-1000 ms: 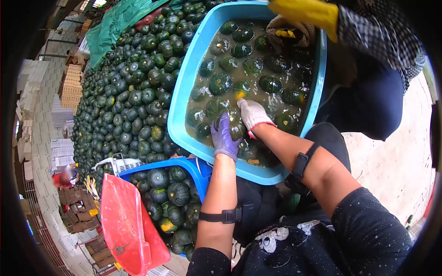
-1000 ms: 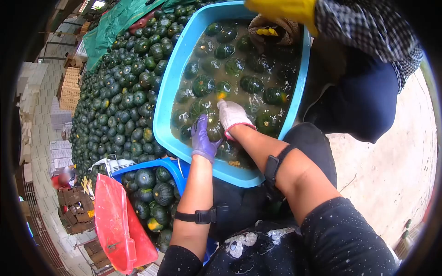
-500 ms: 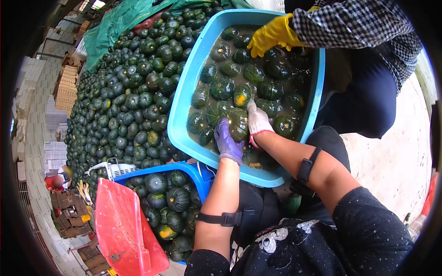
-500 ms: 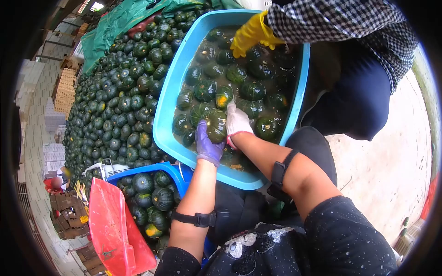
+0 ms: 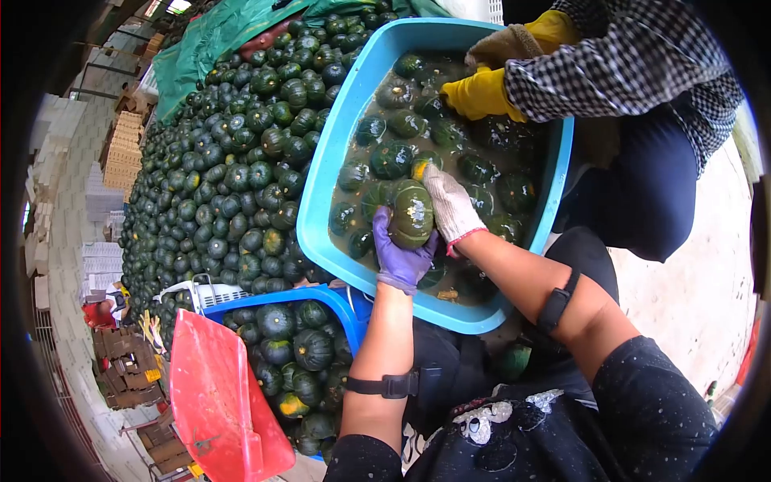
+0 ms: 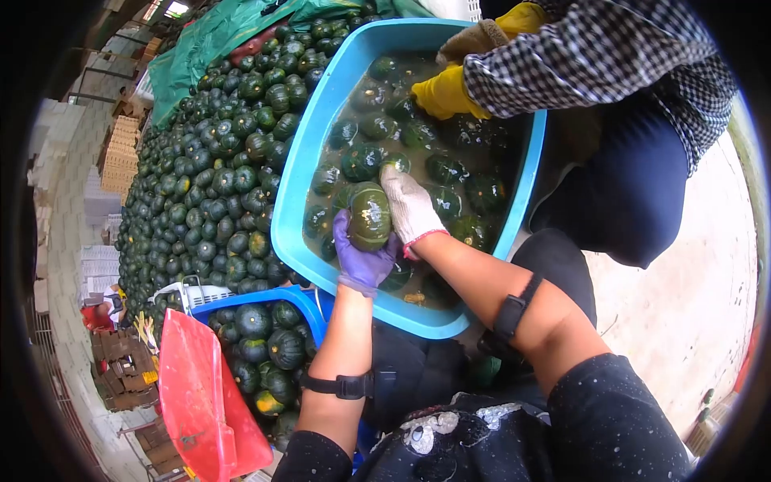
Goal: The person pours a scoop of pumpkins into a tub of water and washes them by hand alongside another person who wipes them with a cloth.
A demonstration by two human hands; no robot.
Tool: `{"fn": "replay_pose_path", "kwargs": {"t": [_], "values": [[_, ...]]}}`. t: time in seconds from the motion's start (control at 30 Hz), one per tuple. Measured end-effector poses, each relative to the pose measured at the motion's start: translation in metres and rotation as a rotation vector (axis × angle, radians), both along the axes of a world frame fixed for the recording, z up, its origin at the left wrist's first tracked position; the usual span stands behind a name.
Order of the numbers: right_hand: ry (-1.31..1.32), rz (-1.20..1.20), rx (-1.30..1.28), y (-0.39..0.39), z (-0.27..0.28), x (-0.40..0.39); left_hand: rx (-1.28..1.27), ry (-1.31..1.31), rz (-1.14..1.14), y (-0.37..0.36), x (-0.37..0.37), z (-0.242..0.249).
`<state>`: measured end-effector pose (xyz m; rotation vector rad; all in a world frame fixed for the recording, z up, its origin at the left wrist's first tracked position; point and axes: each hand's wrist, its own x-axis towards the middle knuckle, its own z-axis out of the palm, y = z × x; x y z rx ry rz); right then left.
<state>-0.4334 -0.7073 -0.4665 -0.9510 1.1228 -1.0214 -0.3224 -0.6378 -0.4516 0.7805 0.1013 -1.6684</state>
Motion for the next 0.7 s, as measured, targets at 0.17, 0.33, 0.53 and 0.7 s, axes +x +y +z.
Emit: {"fn": "replay_pose_path", "kwargs": {"t": [0.17,0.33,0.53,0.7], "values": [[0.137,0.419,0.076,-0.012,0.054,-0.019,-0.058,-0.169,0.085,-0.003,0.011,0.013],[0.333,0.585,-0.092,-0.013,0.047,-0.020,0.015,-0.364,0.133,-0.005,0.013,0.003],[0.106,0.334,-0.283,-0.011,-0.001,-0.013,-0.085,-0.623,0.292,-0.010,0.004,0.013],[0.454,0.288,-0.022,-0.002,0.036,-0.005,-0.091,-1.242,-0.021,-0.007,-0.018,0.012]]}}
